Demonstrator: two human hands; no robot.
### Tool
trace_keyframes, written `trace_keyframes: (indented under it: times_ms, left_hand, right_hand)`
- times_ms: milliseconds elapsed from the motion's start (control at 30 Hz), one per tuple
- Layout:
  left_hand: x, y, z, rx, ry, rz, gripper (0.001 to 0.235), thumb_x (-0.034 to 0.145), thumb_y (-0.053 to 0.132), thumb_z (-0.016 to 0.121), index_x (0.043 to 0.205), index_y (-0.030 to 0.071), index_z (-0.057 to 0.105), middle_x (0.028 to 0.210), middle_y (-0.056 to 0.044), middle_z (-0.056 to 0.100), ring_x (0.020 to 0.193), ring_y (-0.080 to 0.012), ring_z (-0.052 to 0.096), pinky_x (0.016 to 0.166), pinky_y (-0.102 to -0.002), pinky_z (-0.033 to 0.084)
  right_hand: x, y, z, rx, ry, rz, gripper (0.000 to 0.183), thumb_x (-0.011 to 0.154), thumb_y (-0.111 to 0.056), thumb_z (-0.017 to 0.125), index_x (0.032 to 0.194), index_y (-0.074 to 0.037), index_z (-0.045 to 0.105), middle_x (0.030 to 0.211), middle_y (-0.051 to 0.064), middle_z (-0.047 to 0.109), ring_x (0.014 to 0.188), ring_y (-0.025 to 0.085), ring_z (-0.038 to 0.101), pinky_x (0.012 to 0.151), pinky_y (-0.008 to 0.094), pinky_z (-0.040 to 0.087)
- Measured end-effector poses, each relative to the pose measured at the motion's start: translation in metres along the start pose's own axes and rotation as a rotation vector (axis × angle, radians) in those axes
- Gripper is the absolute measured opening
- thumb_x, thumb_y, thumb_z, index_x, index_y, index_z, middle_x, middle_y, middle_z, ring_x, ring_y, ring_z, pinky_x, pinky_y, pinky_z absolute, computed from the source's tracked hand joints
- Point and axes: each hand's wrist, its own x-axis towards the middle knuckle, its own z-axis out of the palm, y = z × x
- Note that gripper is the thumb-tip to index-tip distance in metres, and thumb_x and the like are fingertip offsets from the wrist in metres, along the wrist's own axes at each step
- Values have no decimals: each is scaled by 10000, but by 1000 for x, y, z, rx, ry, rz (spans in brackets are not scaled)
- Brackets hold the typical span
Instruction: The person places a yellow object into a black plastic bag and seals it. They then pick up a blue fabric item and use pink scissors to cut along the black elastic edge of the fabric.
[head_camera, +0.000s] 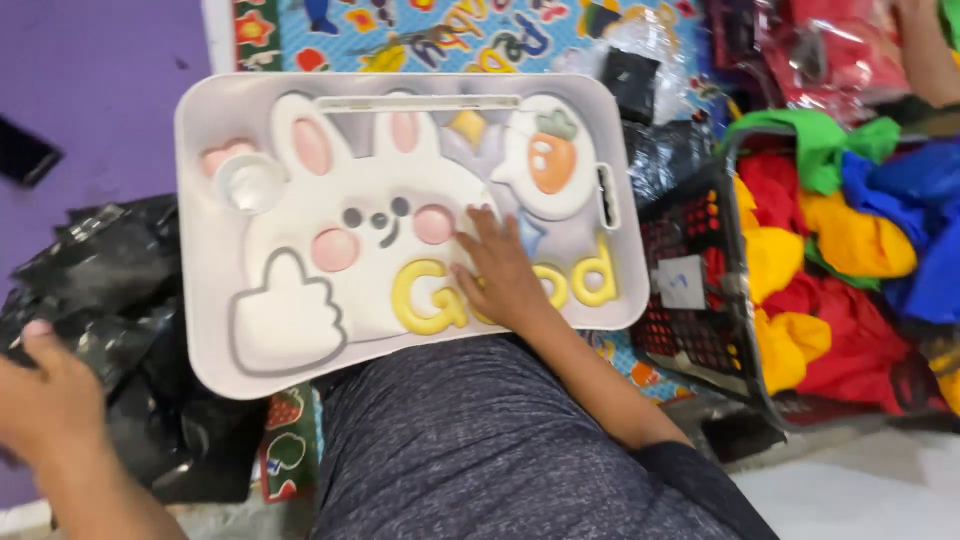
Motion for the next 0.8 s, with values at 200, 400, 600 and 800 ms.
trace_keyframes:
  times_ms: [200,400,600,800]
  left_hand:
    - [52,227,-75,-320,99,550,603,1063,-120,707,1586,-235,430,1516,-470,548,1357,-629,557,1134,-604,460]
    - [1,330,-3,-122,-660,578,704,940,508,592,1535,137,519,1641,-250,405,1546,-507,256,1133,-787,138]
    - [-19,328,-1,-203,-515,545,584,1040,438,555,1511,95,594,1646,-255,451,1588,-473,254,1221,-706,68]
    - [-18,322,9,-212,-508,586,637,1002,496,444,1522,134,503,1681,-218,353,1570,-475,185,1171,-723,90]
  right_hand:
    - [1,-3,-3,14,12,19,344,977,-166,681,1281,-20,616,1481,208,525,1458,472,424,1198,717,279]
    - [-14,16,17,148,215,153,273,944,-223,709,1204,-138,721,1314,67,693,1339,271,609,1265,464,271]
    - [-2,63,-83,-86,492,186,283,908,-93,723,1189,-112,743,1135,53,751,1106,255,723,1040,389,532]
    - [-29,133,-246,-550,623,294,182,1039,18,600,1209,33,662,1144,192,711,1066,329,685,941,421,581]
